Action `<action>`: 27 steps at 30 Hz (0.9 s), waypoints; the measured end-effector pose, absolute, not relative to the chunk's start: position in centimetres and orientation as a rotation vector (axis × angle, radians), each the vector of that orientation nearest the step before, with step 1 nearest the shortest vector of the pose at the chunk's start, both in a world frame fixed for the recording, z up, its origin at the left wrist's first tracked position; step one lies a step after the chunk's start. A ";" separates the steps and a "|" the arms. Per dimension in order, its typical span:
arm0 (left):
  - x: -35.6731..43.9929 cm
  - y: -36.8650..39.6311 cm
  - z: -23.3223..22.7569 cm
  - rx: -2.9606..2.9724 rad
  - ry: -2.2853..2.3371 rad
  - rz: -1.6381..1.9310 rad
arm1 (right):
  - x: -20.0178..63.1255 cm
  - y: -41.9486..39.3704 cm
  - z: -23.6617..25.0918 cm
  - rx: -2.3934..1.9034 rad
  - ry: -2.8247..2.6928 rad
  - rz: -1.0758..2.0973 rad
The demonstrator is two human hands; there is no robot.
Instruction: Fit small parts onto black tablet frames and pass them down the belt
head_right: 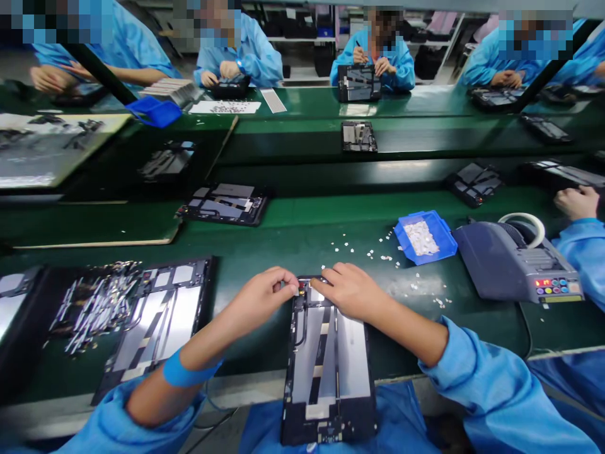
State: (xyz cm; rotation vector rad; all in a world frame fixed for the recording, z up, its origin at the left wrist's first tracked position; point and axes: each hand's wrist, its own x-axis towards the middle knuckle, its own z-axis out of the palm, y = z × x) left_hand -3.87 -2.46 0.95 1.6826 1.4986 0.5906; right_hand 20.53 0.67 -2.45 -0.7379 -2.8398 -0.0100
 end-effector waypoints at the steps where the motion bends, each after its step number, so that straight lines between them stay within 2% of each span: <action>1: -3.7 -2.1 0.8 1.717 1.500 0.577 | 20.6 0.8 -2.4 -0.718 -2.852 -0.018; 7: -2.6 -0.8 -0.4 1.778 1.504 0.472 | 20.6 1.2 -2.7 -0.674 -2.870 -0.028; 27: -1.3 -2.0 -1.7 1.750 1.669 0.560 | 20.6 1.1 -2.9 -0.708 -2.838 -0.011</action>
